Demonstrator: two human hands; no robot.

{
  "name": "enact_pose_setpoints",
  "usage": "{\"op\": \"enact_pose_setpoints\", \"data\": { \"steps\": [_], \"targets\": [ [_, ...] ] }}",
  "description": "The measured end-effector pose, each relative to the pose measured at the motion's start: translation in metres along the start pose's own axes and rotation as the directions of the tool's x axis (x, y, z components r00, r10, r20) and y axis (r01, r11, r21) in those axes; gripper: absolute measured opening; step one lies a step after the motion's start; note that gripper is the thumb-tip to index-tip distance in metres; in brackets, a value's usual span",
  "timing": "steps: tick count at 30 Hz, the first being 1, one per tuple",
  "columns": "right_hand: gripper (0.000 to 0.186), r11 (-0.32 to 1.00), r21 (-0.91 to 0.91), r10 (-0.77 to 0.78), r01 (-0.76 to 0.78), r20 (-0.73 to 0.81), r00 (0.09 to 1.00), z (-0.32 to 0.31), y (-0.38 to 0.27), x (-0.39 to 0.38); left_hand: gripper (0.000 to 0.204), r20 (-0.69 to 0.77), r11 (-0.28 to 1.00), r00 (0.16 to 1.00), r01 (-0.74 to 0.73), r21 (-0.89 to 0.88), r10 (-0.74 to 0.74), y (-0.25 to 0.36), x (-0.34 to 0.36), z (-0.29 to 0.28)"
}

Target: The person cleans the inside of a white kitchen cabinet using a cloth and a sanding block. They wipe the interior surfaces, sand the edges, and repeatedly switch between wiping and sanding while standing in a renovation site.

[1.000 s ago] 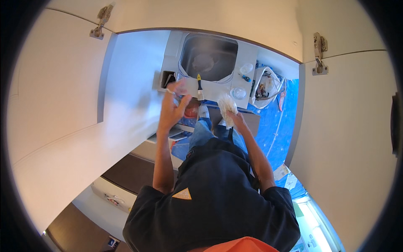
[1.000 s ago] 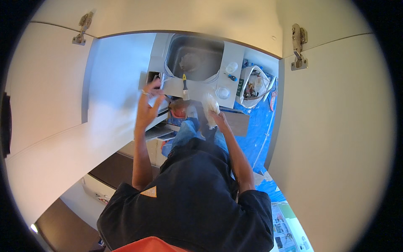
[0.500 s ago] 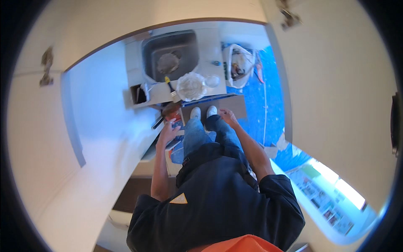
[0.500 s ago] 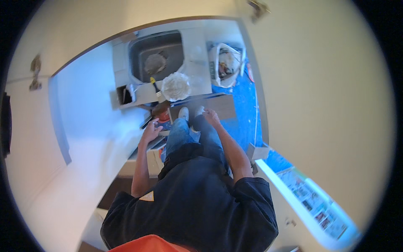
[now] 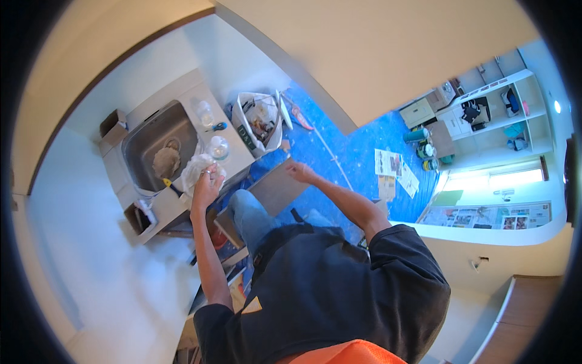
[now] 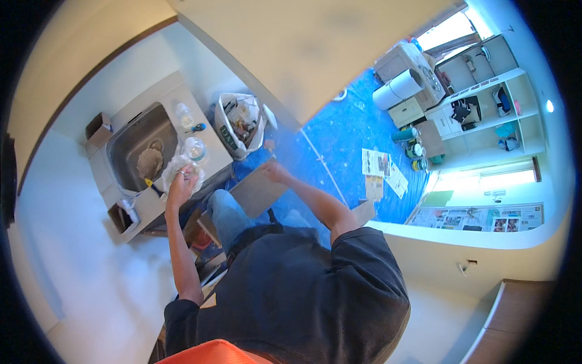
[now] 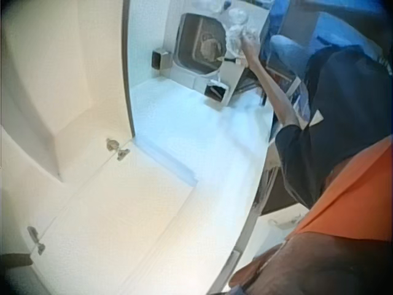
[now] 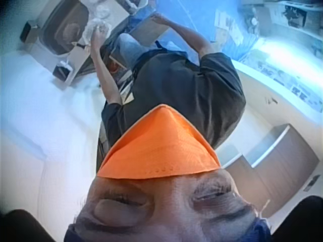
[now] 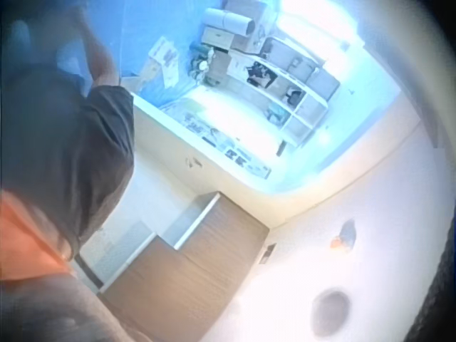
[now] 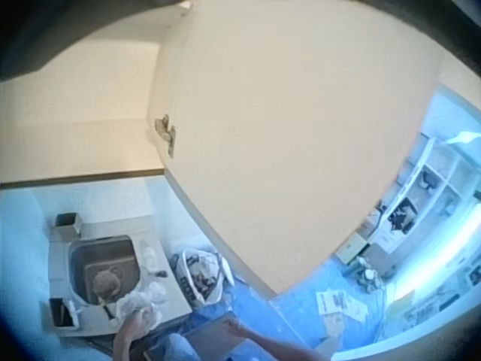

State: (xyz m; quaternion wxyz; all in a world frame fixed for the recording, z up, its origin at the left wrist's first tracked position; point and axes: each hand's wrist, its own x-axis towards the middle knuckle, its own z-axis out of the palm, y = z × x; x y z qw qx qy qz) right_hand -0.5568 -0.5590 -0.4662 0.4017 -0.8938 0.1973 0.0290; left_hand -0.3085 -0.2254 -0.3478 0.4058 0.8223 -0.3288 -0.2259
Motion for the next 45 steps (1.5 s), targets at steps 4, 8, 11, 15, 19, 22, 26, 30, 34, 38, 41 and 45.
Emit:
{"op": "enact_pose_setpoints", "data": {
  "steps": [4, 8, 11, 15, 19, 22, 26, 30, 34, 38, 41, 45],
  "targets": [
    [0.029, 0.94, 0.003, -0.32, 0.341, 0.359, 0.877, 0.047, 0.073, -0.016, 0.047, -0.047, 0.988, 0.987, -0.156, -0.023, 0.155, 0.03, -0.001, 0.089],
    [0.033, 0.94, 0.237, -0.333, 0.245, 0.484, 0.809, 0.113, 0.199, -0.088, 0.048, -0.076, 0.972, 0.972, -0.226, -0.06, 0.221, 0.008, 0.0, 0.241],
    [0.034, 0.907, 0.414, 0.111, -0.078, -0.056, 0.992, 0.145, 0.31, -0.184, 0.048, 0.084, 0.971, 0.991, -0.086, -0.222, 0.107, 0.016, -0.027, 0.352],
    [0.02, -0.009, 0.935, 0.87, -0.354, 0.182, 0.459, 0.139, 0.445, -0.34, 0.046, 0.552, 0.987, 0.824, -0.048, -0.155, 0.127, 0.116, -0.019, 0.411],
    [0.022, 0.109, 0.865, 0.913, -0.49, 0.108, 0.394, 0.099, 0.532, -0.475, 0.047, 0.555, 0.931, 0.782, -0.363, 0.034, 0.284, 0.218, 0.052, 0.434],
    [0.021, 0.023, 0.99, 0.949, -0.142, 0.024, 0.315, 0.074, 0.563, -0.524, 0.047, 0.501, 0.94, 0.821, -0.34, 0.041, 0.275, 0.252, 0.115, 0.47],
    [0.021, -0.076, 0.994, 0.981, 0.081, 0.06, 0.183, 0.064, 0.569, -0.511, 0.048, 0.524, 0.831, 0.816, -0.454, 0.322, 0.243, 0.219, 0.16, 0.54],
    [0.027, -0.188, 0.982, 0.89, -0.011, 0.175, 0.422, 0.054, 0.564, -0.442, 0.044, 0.616, 0.862, 0.779, -0.388, 0.327, 0.116, 0.11, 0.151, 0.616],
    [0.039, 0.051, 0.882, 0.653, -0.468, 0.325, 0.684, 0.003, 0.583, -0.371, 0.04, 0.781, 0.842, 0.624, -0.417, 0.343, -0.009, 0.021, 0.128, 0.674],
    [0.04, 0.076, 0.926, 0.733, -0.369, 0.199, 0.65, -0.089, 0.643, -0.333, 0.058, 0.868, 0.826, 0.15, -0.269, 0.496, -0.473, 0.003, 0.166, 0.749],
    [0.039, -0.054, 0.982, 0.882, -0.183, 0.133, 0.452, -0.166, 0.7, -0.328, 0.051, 0.927, 0.81, 0.228, -0.453, 0.371, -0.297, 0.03, 0.255, 0.832],
    [0.04, -0.077, 0.975, 0.964, -0.207, 0.126, 0.233, -0.256, 0.776, -0.334, 0.038, 0.774, 0.849, 0.634, -0.408, 0.337, -0.003, 0.146, 0.4, 0.961]
  ]
}}
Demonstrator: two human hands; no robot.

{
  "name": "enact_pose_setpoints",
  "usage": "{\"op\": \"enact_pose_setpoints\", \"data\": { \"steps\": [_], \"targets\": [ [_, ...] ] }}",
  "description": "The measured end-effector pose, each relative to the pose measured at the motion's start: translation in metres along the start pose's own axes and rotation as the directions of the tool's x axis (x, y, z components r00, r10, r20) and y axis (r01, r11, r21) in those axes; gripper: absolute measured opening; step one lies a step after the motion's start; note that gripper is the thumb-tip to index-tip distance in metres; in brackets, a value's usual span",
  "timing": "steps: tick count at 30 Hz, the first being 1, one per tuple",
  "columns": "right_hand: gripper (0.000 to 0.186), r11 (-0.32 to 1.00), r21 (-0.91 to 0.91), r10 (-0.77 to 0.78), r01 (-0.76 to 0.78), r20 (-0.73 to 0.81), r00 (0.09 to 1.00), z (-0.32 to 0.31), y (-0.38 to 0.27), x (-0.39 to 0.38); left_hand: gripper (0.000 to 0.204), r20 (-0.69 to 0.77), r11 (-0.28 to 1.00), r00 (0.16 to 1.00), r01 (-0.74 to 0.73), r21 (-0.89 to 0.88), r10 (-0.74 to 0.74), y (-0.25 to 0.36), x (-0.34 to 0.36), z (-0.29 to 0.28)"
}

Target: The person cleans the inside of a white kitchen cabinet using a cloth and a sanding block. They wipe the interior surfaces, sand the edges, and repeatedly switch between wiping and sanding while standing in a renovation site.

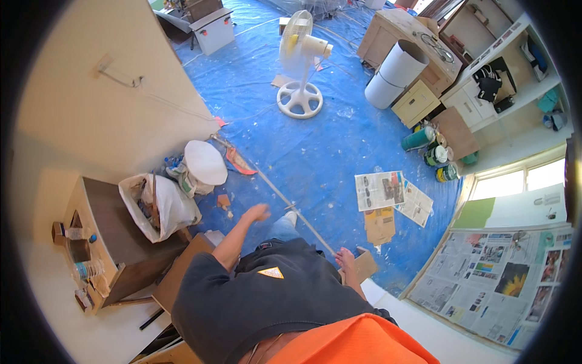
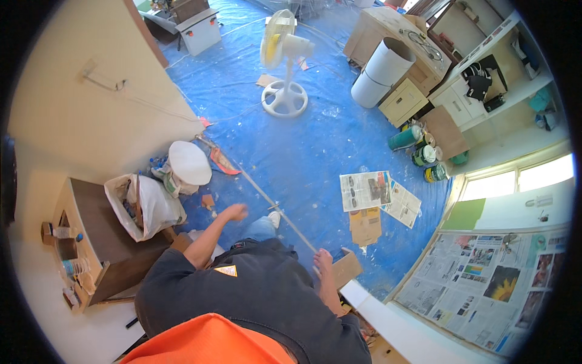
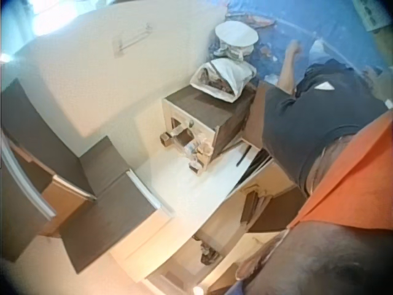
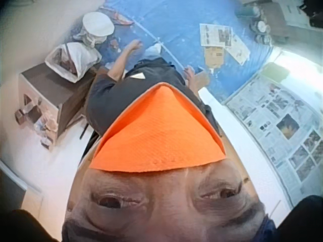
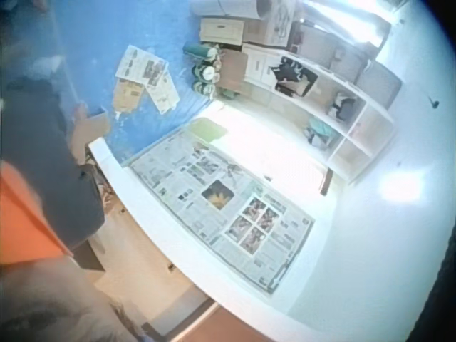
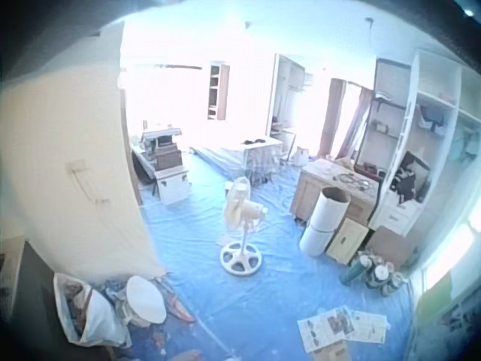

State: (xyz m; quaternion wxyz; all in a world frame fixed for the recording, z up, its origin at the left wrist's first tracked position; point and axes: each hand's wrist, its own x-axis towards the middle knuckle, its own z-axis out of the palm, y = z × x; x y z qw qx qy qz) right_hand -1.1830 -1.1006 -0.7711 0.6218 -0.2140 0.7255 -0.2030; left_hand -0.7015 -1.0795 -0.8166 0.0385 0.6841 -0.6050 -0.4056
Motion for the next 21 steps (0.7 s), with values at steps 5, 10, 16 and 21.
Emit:
{"op": "enact_pose_setpoints", "data": {
  "steps": [5, 10, 16, 21],
  "targets": [
    [0.038, 0.999, 0.05, 0.005, -0.003, -0.027, 1.0, -0.025, -0.084, 0.086, 0.043, -0.225, 0.902, 0.954, -0.266, -0.34, 0.197, 0.189, 0.183, -0.156],
    [0.036, 0.999, -0.034, -0.012, 0.015, 0.087, 0.996, -0.039, -0.149, 0.199, 0.044, -0.047, 0.879, 0.929, -0.364, -0.307, 0.368, 0.287, 0.319, -0.227],
    [0.034, 0.51, -0.366, -0.699, 0.779, 0.35, 0.623, -0.054, -0.307, 0.36, 0.047, 0.11, 0.979, 0.979, -0.154, -0.133, 0.169, 0.265, 0.462, -0.254],
    [0.031, 0.922, -0.175, -0.304, 0.346, 0.228, 0.925, -0.038, -0.539, 0.467, 0.045, 0.009, 0.982, 0.995, 0.099, -0.162, -0.099, 0.252, 0.503, -0.328]
  ]
}}
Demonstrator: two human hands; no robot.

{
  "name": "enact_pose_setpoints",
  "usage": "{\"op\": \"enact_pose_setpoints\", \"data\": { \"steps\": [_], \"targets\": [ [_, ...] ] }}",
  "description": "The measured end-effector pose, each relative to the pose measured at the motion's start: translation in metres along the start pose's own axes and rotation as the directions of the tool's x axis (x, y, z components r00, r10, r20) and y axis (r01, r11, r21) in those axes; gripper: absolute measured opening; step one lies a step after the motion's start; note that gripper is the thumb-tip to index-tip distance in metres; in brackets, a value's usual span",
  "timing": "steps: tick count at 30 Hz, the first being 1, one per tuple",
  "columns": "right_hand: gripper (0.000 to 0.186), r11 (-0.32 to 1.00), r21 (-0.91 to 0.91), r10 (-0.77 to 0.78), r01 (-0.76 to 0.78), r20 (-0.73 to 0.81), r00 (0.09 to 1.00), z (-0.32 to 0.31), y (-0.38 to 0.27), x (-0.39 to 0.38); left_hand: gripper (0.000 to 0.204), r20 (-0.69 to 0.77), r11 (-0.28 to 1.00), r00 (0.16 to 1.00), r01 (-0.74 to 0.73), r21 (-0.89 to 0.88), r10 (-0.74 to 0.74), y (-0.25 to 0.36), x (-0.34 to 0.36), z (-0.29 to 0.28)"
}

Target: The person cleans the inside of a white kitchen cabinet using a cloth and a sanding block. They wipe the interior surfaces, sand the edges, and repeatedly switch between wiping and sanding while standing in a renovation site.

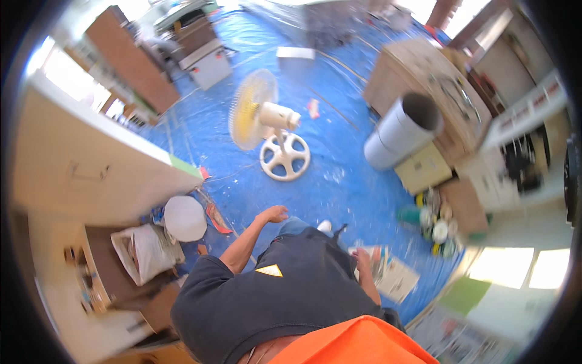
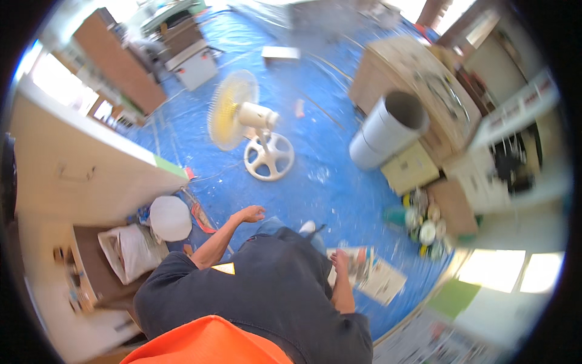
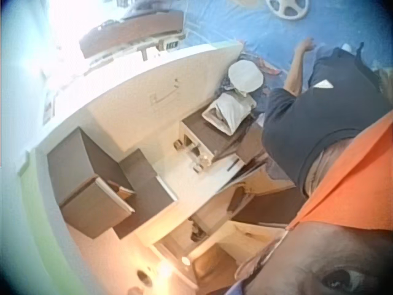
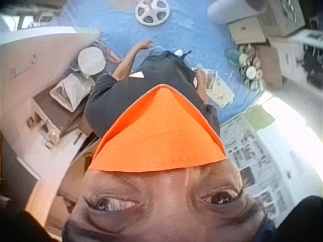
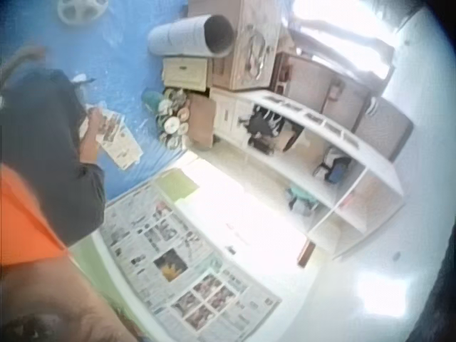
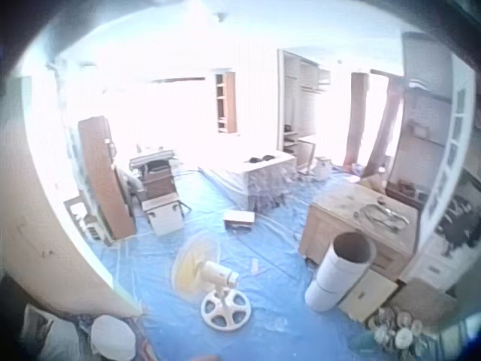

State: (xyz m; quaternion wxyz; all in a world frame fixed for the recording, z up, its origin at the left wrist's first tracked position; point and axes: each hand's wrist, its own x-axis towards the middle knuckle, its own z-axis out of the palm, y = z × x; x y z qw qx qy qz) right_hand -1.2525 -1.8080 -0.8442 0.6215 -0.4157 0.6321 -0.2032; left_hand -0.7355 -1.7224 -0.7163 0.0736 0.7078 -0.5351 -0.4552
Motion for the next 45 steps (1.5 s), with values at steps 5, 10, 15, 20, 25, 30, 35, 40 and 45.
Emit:
{"op": "enact_pose_setpoints", "data": {
  "steps": [5, 10, 15, 20, 25, 30, 35, 40, 45],
  "targets": [
    [0.033, 0.987, -0.049, 0.15, -0.15, -0.004, 0.989, -0.017, -0.208, 0.172, 0.046, -0.169, 0.962, 0.976, 0.089, -0.258, -0.135, 0.062, 0.077, -0.095],
    [0.033, 0.99, 0.139, 0.035, -0.03, -0.029, 0.999, 0.023, -0.366, 0.317, 0.046, -0.153, 0.981, 0.985, -0.099, -0.169, 0.073, 0.112, 0.203, -0.168],
    [0.043, 0.977, 0.203, -0.02, -0.07, 0.409, 0.912, 0.08, -0.464, 0.425, 0.048, -0.173, 0.969, 0.976, -0.163, -0.187, 0.13, 0.154, 0.364, -0.274],
    [0.04, 0.975, 0.093, 0.174, -0.202, 0.242, 0.954, 0.118, -0.536, 0.505, 0.044, -0.257, 0.946, 0.91, -0.304, 0.115, 0.324, 0.217, 0.494, -0.407],
    [0.039, 0.97, 0.079, 0.223, -0.229, 0.079, 0.972, 0.174, -0.614, 0.598, 0.043, -0.285, 0.9, 0.889, -0.411, -0.148, 0.359, 0.249, 0.564, -0.53],
    [0.038, 0.958, -0.256, 0.218, -0.129, 0.357, 0.908, 0.27, -0.701, 0.722, 0.043, -0.351, 0.948, 0.915, -0.269, -0.168, 0.197, 0.161, 0.644, -0.621],
    [0.038, 0.901, -0.423, 0.274, -0.095, 0.383, 0.882, 0.384, -0.805, 0.857, 0.044, -0.507, 0.918, 0.838, -0.02, -0.397, -0.201, 0.001, 0.699, -0.659],
    [0.036, 0.86, -0.508, 0.282, -0.038, 0.412, 0.866, 0.51, -0.927, 0.981, 0.043, -0.334, 0.474, 0.602, 0.085, -0.877, -0.725, -0.086, 0.655, -0.661],
    [0.035, 0.8, -0.573, 0.188, 0.18, 0.523, 0.831, 0.67, -1.043, 1.078, 0.037, 0.017, -0.004, 0.42, 0.031, -1.0, -0.907, -0.109, 0.625, -0.684]
  ]
}}
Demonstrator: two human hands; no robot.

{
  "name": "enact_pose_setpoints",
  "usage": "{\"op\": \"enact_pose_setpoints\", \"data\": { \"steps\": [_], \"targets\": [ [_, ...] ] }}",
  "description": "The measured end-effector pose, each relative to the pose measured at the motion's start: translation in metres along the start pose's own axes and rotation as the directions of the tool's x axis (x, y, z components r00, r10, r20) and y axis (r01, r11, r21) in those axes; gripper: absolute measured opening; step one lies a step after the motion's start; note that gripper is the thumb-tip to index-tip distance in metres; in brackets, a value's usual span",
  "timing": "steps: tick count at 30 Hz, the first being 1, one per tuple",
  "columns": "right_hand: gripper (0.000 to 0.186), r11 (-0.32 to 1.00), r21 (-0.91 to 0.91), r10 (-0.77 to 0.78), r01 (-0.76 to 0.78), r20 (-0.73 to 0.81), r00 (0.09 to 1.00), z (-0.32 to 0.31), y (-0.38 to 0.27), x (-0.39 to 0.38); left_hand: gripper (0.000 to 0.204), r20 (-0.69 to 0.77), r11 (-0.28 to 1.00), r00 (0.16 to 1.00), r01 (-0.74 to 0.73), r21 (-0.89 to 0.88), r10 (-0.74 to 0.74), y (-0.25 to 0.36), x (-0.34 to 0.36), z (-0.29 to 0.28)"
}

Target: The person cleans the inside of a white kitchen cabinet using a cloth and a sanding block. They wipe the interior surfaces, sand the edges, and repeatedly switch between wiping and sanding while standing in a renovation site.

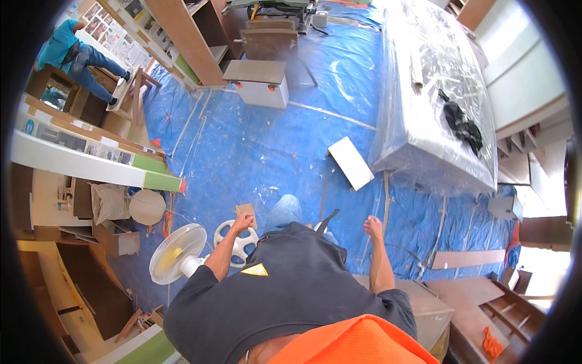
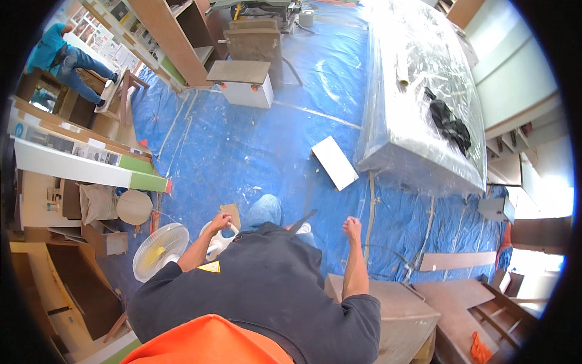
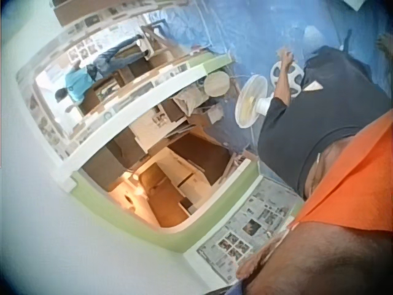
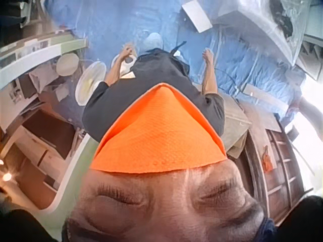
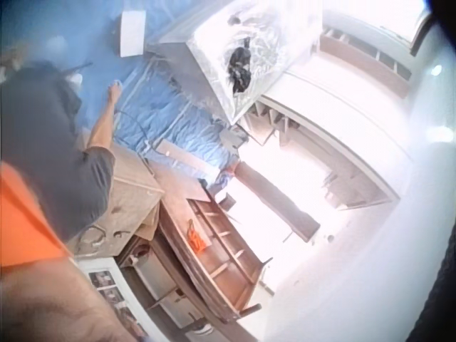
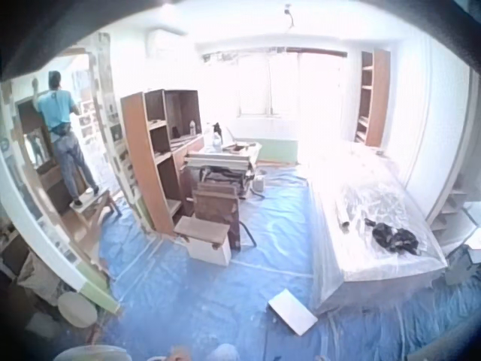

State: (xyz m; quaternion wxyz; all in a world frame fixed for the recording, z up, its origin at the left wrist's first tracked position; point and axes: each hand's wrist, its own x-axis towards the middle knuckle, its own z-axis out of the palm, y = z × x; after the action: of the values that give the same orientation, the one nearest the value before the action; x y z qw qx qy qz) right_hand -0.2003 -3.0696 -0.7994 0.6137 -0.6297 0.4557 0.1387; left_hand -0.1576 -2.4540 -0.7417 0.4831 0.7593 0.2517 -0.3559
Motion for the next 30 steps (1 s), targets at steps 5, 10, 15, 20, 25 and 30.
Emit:
{"op": "enact_pose_setpoints", "data": {
  "steps": [5, 10, 15, 20, 25, 30],
  "targets": [
    [0.032, 0.986, 0.101, -0.132, 0.132, -0.016, 0.991, 0.051, -0.151, 0.119, 0.035, 0.194, 0.979, 0.968, 0.13, 0.157, -0.16, 0.051, 0.065, -0.006],
    [0.033, 0.935, 0.29, -0.219, 0.205, 0.017, 0.976, 0.145, -0.23, 0.185, 0.037, 0.291, 0.944, 0.936, 0.104, 0.313, -0.2, 0.175, 0.215, -0.053],
    [0.031, 0.885, 0.313, 0.252, -0.346, 0.303, 0.919, 0.209, -0.245, 0.208, 0.037, -0.081, 0.972, 0.969, -0.234, 0.023, 0.235, 0.409, 0.36, -0.115],
    [0.024, 0.958, -0.045, 0.288, -0.285, 0.224, 0.931, 0.211, -0.283, 0.263, 0.038, -0.079, 0.899, 0.897, -0.438, -0.014, 0.435, 0.639, 0.449, -0.134],
    [0.017, 0.948, -0.229, 0.281, -0.223, 0.266, 0.922, 0.19, -0.422, 0.405, 0.039, -0.039, 0.93, 0.929, -0.367, 0.015, 0.367, 0.724, 0.557, -0.118],
    [0.012, 0.969, -0.154, 0.222, -0.195, 0.178, 0.959, 0.194, -0.689, 0.604, 0.026, -0.13, 0.982, 0.991, 0.008, -0.189, -0.033, 0.719, 0.6, -0.058]
  ]
}}
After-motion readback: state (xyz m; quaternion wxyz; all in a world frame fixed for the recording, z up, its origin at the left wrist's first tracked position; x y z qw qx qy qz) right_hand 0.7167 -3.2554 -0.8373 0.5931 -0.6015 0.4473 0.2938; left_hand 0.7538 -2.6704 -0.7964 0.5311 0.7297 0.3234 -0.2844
